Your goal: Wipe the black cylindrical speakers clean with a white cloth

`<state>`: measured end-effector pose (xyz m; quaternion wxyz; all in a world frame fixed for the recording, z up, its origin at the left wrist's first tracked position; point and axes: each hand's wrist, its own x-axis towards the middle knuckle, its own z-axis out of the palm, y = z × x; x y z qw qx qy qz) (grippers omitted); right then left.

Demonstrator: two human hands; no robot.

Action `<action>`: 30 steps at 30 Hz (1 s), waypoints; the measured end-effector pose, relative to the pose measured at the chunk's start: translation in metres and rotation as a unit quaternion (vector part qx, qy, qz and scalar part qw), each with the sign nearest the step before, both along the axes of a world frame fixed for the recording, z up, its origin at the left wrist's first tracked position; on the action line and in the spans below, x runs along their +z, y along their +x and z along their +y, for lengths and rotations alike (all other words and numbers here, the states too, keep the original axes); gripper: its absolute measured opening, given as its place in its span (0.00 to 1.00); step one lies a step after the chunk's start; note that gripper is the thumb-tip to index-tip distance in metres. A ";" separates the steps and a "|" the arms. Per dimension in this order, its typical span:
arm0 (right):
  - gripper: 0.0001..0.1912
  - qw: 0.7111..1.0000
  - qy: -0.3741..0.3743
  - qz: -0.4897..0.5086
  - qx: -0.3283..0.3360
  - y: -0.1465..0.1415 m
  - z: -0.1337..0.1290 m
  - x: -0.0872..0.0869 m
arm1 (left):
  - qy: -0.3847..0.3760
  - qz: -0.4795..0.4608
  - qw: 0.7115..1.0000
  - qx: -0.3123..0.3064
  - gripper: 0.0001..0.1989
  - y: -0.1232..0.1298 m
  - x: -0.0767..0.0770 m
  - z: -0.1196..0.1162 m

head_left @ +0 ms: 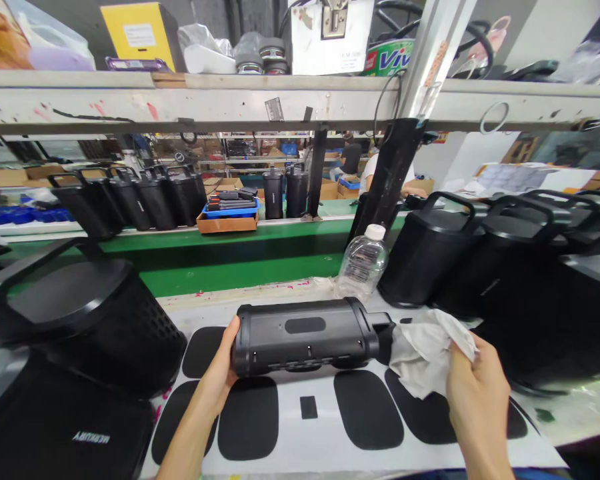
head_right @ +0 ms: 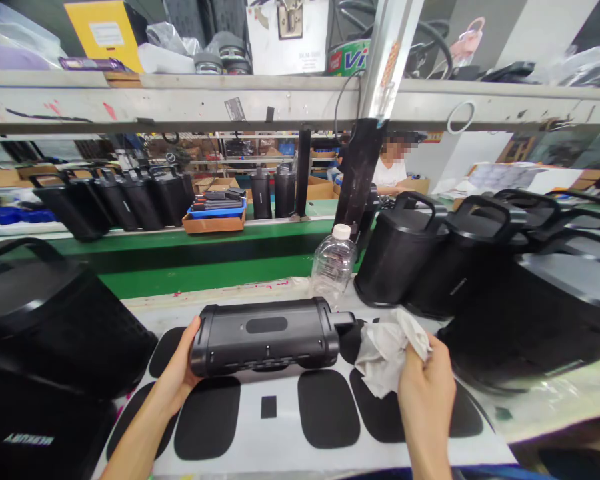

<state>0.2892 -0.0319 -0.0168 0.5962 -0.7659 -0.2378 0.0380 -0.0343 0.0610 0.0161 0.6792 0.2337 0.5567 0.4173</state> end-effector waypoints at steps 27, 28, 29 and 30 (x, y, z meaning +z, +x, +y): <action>0.29 0.967 -0.178 -0.095 0.154 -0.041 0.004 0.008 | 0.351 0.276 0.871 -0.207 0.62 -0.054 -0.050 -0.050; 0.28 0.969 -0.177 -0.118 0.128 -0.046 0.001 0.012 | 0.360 0.279 0.869 -0.195 0.61 -0.052 -0.054 -0.051; 0.27 0.970 -0.168 -0.139 0.108 -0.052 0.000 0.016 | 0.371 0.278 0.866 -0.186 0.60 -0.050 -0.057 -0.052; 0.25 0.969 -0.150 -0.162 0.107 -0.059 0.000 0.019 | 0.383 0.275 0.863 -0.181 0.60 -0.049 -0.060 -0.052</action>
